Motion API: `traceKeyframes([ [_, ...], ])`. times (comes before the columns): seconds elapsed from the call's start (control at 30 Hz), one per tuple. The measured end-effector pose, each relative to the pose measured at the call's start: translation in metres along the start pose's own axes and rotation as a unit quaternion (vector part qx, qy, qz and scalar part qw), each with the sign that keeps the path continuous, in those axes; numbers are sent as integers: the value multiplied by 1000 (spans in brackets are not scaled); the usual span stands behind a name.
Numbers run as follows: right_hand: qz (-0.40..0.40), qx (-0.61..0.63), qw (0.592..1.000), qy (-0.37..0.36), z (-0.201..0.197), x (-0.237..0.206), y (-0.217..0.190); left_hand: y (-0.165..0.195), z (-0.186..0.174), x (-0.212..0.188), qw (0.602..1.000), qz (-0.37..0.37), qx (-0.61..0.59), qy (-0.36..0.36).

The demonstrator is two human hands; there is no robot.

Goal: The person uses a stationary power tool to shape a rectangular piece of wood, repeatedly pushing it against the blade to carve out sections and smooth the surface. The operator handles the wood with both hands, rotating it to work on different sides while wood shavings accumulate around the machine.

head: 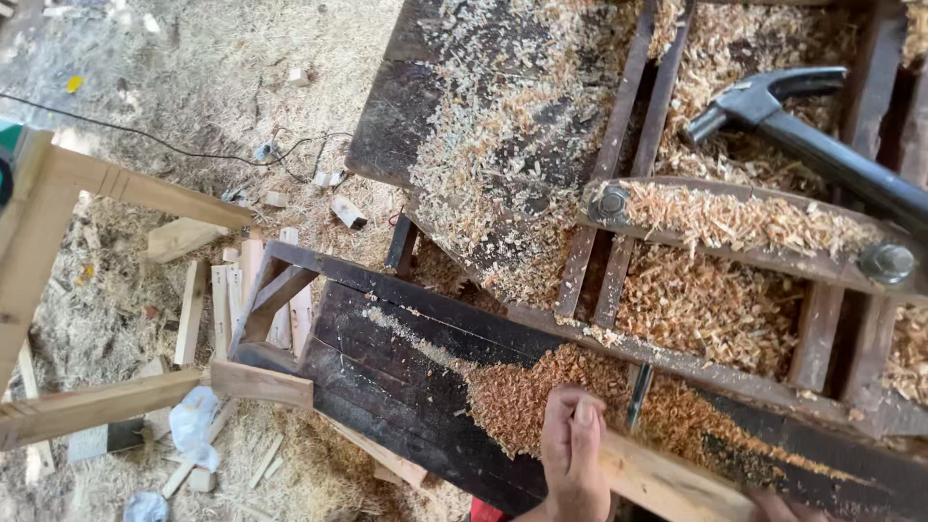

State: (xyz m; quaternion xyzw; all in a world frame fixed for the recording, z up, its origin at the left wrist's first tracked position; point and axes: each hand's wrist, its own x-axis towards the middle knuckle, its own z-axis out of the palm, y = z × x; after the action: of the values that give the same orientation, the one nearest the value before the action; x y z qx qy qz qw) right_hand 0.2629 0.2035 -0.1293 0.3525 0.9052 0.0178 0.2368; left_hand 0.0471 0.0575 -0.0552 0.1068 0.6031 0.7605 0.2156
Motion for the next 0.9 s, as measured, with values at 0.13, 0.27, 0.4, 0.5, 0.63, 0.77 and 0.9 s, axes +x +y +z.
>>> traceKeyframes([
  [0.13, -17, 159, 962, 221, 2, -34, -1, -4, -1, 15, 991, 103, 57, -63],
  [0.27, -14, 153, 982, 113, -2, -38, -11, 1, -6, 17, 993, 77, 15, -93],
  [0.4, 7, 116, 983, 144, -15, -39, -11, 9, -10, 18, 993, 58, -3, -106],
  [0.5, -10, 120, 982, 144, -21, -34, -17, 14, -12, 20, 993, 13, 21, -113],
  [0.63, 19, 110, 988, 110, -16, -36, -26, 17, -15, 27, 991, 60, 45, -107],
  [0.77, 19, 139, 977, 162, -26, -52, -25, 17, -17, 32, 987, 62, 101, -108],
  [0.9, -1, 183, 954, 237, -67, -51, -37, 15, -22, 30, 991, 80, 53, -88],
])
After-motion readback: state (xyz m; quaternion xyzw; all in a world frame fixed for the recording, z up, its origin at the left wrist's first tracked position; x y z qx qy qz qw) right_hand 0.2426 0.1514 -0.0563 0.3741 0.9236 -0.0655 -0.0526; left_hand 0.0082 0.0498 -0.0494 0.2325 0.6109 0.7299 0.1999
